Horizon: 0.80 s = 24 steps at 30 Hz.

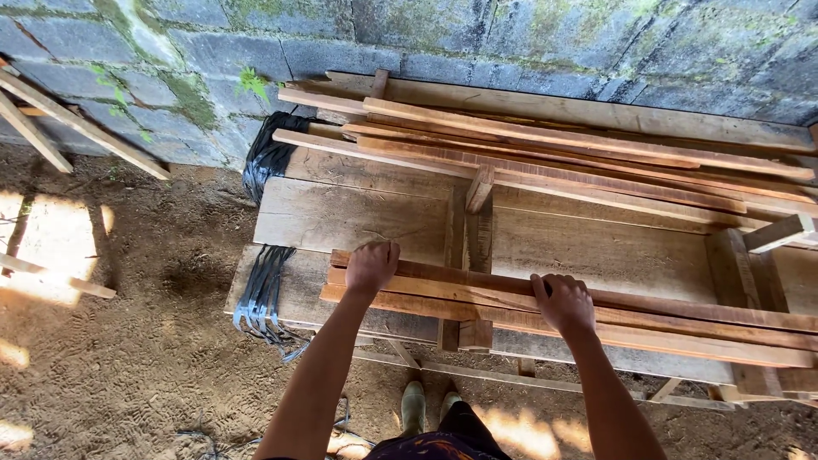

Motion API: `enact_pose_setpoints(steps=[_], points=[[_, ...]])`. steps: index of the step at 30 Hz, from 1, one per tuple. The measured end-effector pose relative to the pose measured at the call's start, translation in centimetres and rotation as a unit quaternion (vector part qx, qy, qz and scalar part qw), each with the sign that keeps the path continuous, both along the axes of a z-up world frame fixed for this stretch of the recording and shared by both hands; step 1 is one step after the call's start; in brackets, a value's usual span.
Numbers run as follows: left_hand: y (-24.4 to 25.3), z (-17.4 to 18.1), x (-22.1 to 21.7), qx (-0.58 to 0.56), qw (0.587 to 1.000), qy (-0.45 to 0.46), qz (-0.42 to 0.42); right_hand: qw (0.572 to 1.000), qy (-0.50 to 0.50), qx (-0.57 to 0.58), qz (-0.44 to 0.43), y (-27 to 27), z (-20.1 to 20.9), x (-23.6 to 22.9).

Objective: The recorder organizes and bundles several thin slats of wood together using plastic ties.

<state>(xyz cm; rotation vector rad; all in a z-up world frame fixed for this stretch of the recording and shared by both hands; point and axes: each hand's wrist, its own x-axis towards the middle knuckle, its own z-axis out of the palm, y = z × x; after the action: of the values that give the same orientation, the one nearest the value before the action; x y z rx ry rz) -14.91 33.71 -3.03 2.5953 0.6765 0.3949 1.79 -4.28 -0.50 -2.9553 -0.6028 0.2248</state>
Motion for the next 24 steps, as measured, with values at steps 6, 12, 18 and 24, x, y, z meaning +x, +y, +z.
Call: enact_pose_setpoints(steps=[6,12,18,24], points=[[0.1,1.0,-0.4,-0.028,1.0,0.005,0.002,1.0,-0.001,-0.004,-0.003,-0.2,-0.3,0.1],[-0.2,2.1,-0.7,-0.041,0.999,0.003,0.006,1.0,0.022,-0.013,-0.013,-0.3,-0.8,0.7],[-0.2,1.9,-0.7,-0.041,0.999,0.012,0.01,1.0,0.027,-0.002,-0.016,-0.3,-0.9,0.7],[-0.4,2.5,-0.8,-0.031,1.0,-0.002,0.006,0.999,0.024,0.011,-0.019,-0.3,-0.8,0.4]])
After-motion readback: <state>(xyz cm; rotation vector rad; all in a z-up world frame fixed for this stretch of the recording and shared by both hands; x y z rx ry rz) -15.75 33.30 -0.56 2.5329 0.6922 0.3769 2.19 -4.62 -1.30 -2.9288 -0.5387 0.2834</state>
